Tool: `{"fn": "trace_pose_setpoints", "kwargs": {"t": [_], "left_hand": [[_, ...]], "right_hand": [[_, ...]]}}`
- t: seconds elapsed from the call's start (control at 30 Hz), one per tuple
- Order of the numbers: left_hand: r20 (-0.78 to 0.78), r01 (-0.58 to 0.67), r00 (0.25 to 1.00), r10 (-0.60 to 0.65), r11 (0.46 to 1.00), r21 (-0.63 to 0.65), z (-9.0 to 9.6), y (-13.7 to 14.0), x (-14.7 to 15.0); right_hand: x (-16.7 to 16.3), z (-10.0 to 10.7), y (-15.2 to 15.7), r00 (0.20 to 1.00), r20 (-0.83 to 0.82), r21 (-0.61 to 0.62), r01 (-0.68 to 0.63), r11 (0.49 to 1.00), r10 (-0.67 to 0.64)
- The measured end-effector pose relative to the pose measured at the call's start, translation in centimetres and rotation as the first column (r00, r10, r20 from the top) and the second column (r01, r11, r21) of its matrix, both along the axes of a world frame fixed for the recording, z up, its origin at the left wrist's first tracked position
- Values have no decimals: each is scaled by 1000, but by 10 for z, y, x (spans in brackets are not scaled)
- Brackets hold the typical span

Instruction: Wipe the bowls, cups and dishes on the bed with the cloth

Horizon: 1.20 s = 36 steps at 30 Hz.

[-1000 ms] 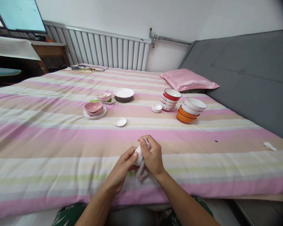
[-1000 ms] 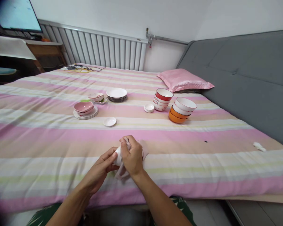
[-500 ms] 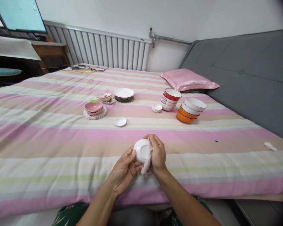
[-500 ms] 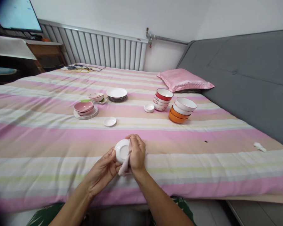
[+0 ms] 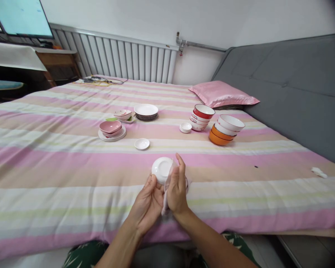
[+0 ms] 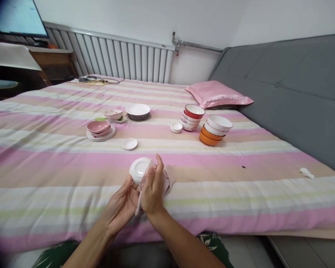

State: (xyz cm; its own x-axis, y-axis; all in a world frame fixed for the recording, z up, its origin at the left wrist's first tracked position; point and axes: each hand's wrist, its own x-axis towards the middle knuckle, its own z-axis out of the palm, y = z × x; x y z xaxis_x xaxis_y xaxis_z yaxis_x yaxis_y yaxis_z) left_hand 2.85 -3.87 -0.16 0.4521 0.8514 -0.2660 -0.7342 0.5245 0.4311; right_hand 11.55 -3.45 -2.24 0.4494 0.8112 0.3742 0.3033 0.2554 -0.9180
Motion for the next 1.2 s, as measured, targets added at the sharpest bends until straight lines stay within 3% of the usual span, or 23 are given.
{"fn": "trace_pose_setpoints", "kwargs": {"t": [0.23, 0.43, 0.53, 0.73, 0.87, 1.0, 1.2], "left_hand": [[13, -53, 999, 53, 998, -26, -3, 5, -7], [18, -94, 995, 96, 993, -66, 5, 9, -11], [6, -110, 994, 110, 992, -66, 6, 12, -13], [-86, -145, 986, 145, 989, 14, 9, 17, -23], [-81, -168, 981, 175, 982, 92, 13, 15, -26], [-94, -186, 976, 199, 974, 126, 11, 14, -28], [-104, -172, 973, 204, 952, 253, 9, 15, -36]], "right_hand": [[-8, -5, -4, 981, 126, -79, -139, 987, 149], [-11, -1, -9, 953, -19, -30, -304, 952, 303], [-9, 2, -9, 949, -38, -26, -315, 949, 314], [-1, 4, -4, 946, 203, 74, -270, 960, 251], [0, 2, -3, 870, 462, 200, -293, 935, 174], [-1, 3, -5, 812, 575, 289, -315, 904, 99], [0, 11, -12, 741, 644, 235, -425, 874, 187]]}}
